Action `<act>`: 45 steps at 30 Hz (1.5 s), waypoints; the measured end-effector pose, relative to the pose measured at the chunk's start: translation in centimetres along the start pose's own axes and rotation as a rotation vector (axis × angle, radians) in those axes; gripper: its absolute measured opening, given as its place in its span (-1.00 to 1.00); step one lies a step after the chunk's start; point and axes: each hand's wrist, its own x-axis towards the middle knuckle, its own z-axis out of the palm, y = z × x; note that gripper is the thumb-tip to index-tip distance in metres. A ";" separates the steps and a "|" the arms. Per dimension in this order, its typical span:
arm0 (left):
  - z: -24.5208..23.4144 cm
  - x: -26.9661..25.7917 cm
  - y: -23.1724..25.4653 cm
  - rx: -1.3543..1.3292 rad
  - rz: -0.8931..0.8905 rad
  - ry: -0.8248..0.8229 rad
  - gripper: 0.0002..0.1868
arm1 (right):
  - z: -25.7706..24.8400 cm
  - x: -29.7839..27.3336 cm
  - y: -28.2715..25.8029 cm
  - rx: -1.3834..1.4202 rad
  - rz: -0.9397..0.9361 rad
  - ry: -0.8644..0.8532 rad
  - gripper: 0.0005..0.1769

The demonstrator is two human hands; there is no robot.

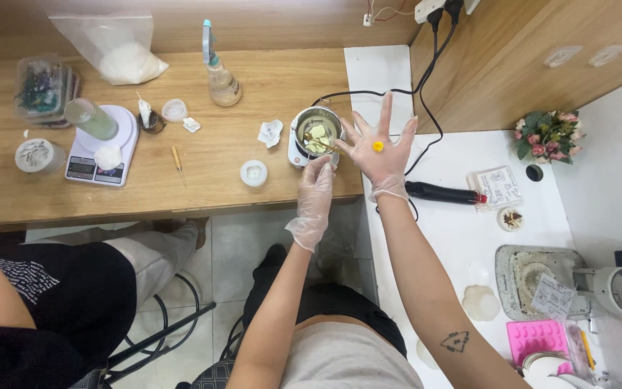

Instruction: Melting wax chunks in a small pot on a heating plate and stirring for preparation.

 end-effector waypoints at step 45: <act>-0.8 11.1 9.4 0.997 0.731 -0.027 -0.73 | -0.1 -7.1 -1.7 -0.170 -0.082 0.225 -0.04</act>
